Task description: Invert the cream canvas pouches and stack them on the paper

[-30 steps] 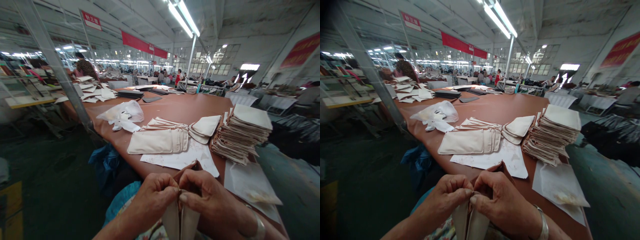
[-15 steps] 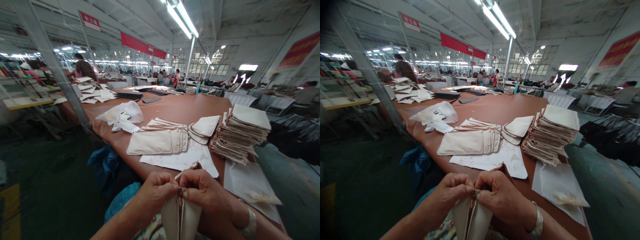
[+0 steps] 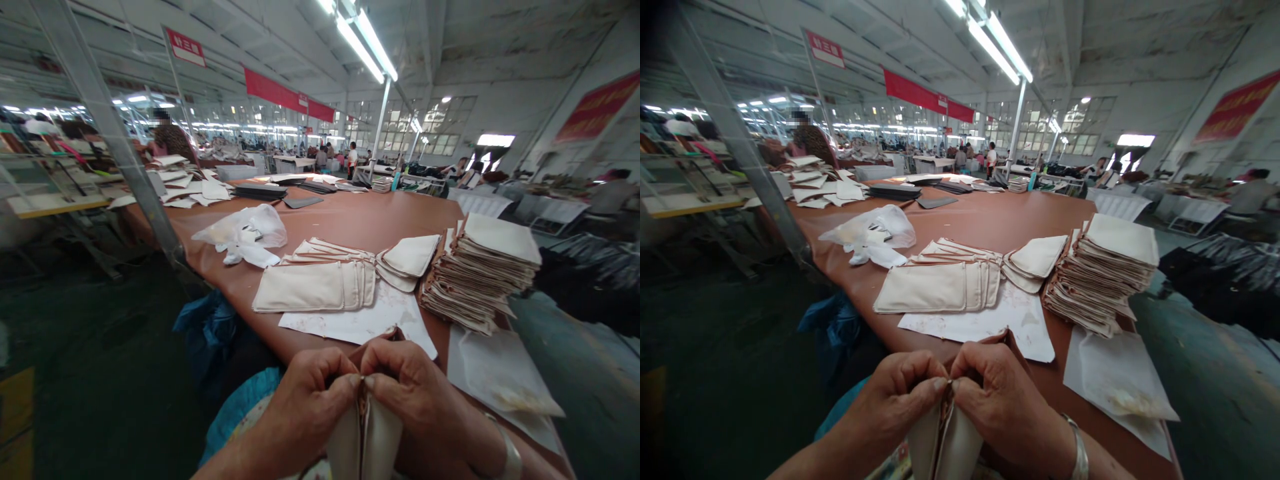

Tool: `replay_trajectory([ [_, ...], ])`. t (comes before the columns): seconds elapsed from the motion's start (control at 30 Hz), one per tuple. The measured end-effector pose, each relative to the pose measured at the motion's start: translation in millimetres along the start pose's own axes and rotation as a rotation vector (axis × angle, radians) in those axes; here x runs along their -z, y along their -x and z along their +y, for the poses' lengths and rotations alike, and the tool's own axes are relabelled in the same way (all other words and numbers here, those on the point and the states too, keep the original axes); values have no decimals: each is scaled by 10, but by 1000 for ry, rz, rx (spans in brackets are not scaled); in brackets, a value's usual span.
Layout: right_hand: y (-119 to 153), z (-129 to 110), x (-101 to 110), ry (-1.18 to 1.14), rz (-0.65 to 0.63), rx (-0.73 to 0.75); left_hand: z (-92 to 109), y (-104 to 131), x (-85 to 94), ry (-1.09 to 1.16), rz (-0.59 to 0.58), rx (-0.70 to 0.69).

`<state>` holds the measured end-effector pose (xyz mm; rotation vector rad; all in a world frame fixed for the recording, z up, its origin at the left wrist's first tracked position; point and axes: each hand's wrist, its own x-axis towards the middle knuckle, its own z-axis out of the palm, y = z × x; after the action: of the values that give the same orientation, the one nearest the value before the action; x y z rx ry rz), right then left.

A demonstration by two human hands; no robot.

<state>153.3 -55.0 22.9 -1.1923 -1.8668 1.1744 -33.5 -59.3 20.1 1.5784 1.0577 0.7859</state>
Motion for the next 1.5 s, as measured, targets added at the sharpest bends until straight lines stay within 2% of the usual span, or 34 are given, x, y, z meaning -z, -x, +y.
replay_trajectory([
  [0.13, 13, 45, -5, -175, -12, -41, 55, 29, 28, -129, -5, -128],
  [0.23, 30, 68, -38, -213, 32, 3, 47, 63, 75, -316, 174, -406],
  [0.33, 78, 62, -94, -43, 146, 99, -6, 144, 79, -557, 402, -764],
  [0.4, 121, 43, -132, 70, 210, 173, -45, 205, 41, -709, 460, -895],
  [0.43, 141, 31, -148, 117, 234, 223, -60, 231, 14, -765, 462, -912],
  [0.6, 200, -2, -181, 372, 308, 526, -83, 310, -96, -783, 430, -794],
  [0.67, 212, 1, -185, 474, 340, 604, -82, 323, -106, -777, 433, -777],
  [0.9, 225, -8, -216, 627, 388, 765, -108, 317, -122, -827, 442, -873],
  [0.97, 229, -16, -215, 680, 384, 776, -107, 319, -127, -878, 441, -887],
  [1.1, 260, -64, -208, 739, 273, 713, -67, 320, -110, -1054, 354, -933],
  [1.2, 286, -96, -224, 743, 291, 660, -27, 303, -85, -1112, 319, -944],
  [1.4, 248, -15, -284, 592, 377, 651, -82, 240, -125, -951, 307, -806],
  [1.5, 212, 56, -289, 429, 362, 631, -170, 186, -143, -853, 387, -709],
])
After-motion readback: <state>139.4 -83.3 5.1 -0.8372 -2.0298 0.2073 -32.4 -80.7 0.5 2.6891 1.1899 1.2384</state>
